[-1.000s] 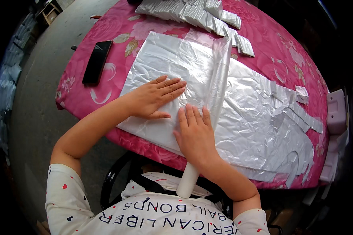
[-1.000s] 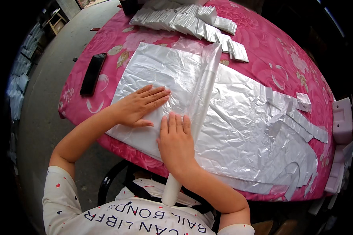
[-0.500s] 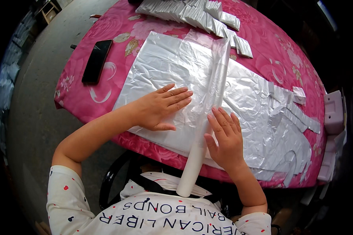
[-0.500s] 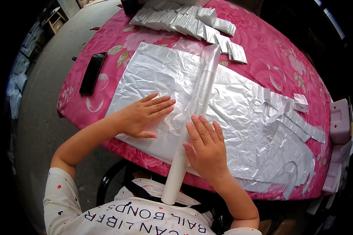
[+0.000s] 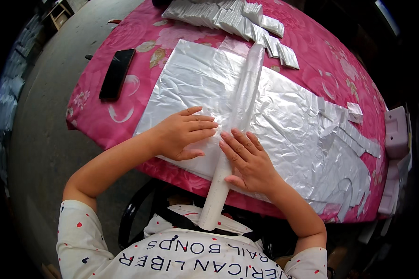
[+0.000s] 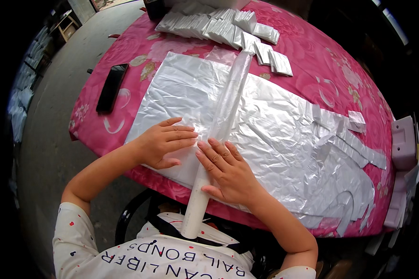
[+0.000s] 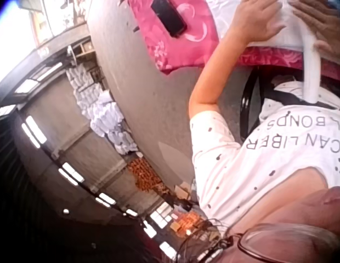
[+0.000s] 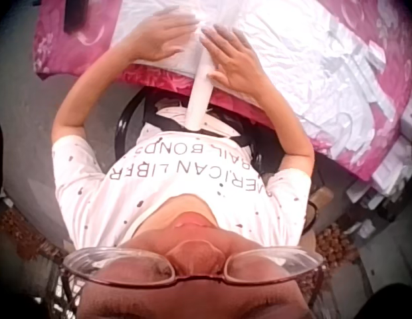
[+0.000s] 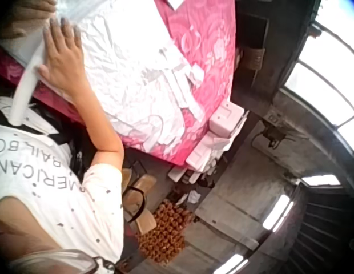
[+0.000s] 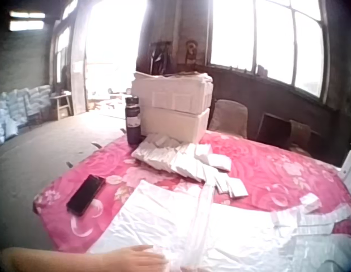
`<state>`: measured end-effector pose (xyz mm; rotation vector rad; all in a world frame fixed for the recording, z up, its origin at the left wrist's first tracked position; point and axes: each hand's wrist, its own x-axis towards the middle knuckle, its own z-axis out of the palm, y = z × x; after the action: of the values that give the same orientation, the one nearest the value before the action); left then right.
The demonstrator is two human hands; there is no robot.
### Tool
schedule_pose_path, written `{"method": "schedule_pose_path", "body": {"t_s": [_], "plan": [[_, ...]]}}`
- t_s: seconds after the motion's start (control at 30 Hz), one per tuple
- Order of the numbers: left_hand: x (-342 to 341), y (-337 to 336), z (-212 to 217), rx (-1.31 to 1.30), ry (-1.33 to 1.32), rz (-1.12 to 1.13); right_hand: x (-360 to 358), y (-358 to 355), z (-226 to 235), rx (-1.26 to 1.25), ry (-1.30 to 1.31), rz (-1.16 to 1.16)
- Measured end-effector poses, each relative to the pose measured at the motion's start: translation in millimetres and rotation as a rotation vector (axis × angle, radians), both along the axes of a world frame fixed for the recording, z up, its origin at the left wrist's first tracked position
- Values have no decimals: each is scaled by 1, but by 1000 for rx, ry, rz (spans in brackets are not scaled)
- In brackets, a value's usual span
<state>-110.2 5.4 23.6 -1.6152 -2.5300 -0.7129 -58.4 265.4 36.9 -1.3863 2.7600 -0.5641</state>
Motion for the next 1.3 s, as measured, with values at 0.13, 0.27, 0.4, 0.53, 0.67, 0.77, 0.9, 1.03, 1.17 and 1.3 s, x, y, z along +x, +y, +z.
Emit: {"method": "schedule_pose_path", "body": {"t_s": [0.13,0.27,0.4,0.53,0.67,0.77,0.9,1.03,1.17,1.3], "plan": [[8,-19,14,176,-30,267,-10,-51,-1,-94,12,39],[35,-53,15,433,-258,556,-20,-86,-3,-241,22,125],[93,-61,13,598,-513,752,-42,-62,5,-273,18,57],[136,-38,17,544,-975,793,-63,-79,-14,-181,58,69],[130,-14,20,353,-941,886,-66,-123,-19,-220,70,8],[128,-12,21,368,-1008,880,-59,-136,-22,-418,-7,-209],[138,-8,27,757,-1376,705,-54,-120,-13,-882,-307,-416],[139,4,26,973,-1487,353,-41,-101,24,-1380,-943,-306],[134,23,30,983,-1486,313,-30,-79,47,-1466,-1025,-370],[136,31,33,945,-1473,368,-25,-55,45,-1461,-1105,-371]]}}
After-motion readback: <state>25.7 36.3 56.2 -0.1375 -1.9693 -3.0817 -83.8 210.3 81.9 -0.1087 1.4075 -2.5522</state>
